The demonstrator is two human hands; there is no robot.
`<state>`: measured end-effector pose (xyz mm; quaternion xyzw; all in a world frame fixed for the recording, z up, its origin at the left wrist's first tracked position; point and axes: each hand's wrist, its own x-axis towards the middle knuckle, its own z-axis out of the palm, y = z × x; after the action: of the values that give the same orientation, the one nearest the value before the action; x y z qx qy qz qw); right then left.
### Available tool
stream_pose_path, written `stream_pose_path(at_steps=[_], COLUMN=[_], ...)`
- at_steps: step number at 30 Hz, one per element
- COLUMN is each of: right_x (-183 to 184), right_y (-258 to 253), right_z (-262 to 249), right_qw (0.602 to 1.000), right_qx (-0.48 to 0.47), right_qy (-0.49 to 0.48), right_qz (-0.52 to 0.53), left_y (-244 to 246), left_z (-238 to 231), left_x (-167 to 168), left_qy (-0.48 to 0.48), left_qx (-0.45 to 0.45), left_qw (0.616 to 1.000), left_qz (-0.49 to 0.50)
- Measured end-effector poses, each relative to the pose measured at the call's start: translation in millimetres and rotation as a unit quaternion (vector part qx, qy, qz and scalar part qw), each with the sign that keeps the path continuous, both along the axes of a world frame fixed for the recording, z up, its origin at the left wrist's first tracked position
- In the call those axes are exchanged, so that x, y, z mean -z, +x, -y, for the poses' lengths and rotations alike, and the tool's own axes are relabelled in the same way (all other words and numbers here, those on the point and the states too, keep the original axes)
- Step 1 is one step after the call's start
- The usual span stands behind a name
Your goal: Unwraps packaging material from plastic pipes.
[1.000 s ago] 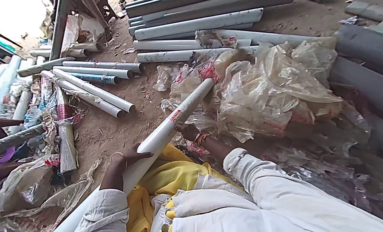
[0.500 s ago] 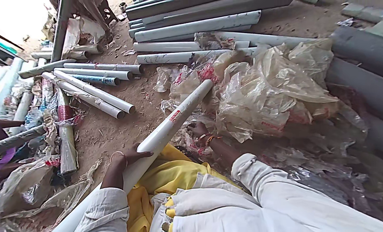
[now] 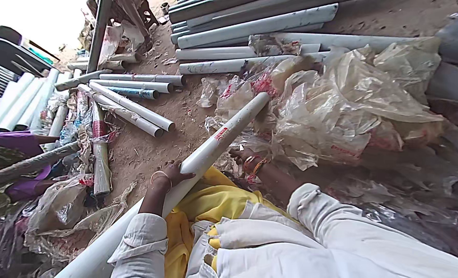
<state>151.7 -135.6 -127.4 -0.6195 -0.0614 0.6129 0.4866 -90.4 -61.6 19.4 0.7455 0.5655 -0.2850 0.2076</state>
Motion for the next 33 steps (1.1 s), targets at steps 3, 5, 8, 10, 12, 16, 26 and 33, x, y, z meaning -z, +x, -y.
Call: stream_pose_path(at_steps=[3, 5, 8, 10, 12, 16, 26, 33], right_x=[-24.4, -42.9, -43.4, -25.4, 1.8, 10.5, -33.0, -29.8], right_y=[6.8, 9.6, 15.0, -1.3, -32.1, -53.9, -48.0, -70.9], right_z=[3.1, 3.7, 10.4, 24.4, 48.0, 65.5, 37.9, 8.1], right_qw=[1.0, 0.999, 0.992, 0.991, 0.993, 0.969, 0.882, 0.767], right_qx=[0.006, 0.048, 0.09, 0.083, -0.076, -0.207, -0.269, -0.37], right_qy=[-0.013, -0.015, -0.005, -0.053, -0.093, -0.105, 0.148, 0.224], right_qz=[0.027, -0.007, -0.084, -0.088, -0.009, 0.083, 0.356, 0.475], left_y=[10.4, 11.6, -0.1, -10.3, -19.9, -24.8, 11.2, 2.8], left_z=[13.7, 19.6, 21.6, 21.6, 22.3, 31.1, 34.2, 12.6], left_x=[-8.4, -10.1, -11.4, -17.4, -23.6, -31.4, 7.4, 5.1], left_qy=[0.022, 0.024, 0.035, 0.041, 0.053, 0.045, 0.072, 0.043], left_qx=[0.026, 0.026, 0.0, -0.034, -0.06, -0.059, -0.003, -0.028], left_qw=[0.999, 0.999, 0.999, 0.999, 0.997, 0.997, 0.991, 0.994], left_qz=[-0.034, -0.029, -0.001, -0.005, -0.019, -0.024, -0.112, -0.094])
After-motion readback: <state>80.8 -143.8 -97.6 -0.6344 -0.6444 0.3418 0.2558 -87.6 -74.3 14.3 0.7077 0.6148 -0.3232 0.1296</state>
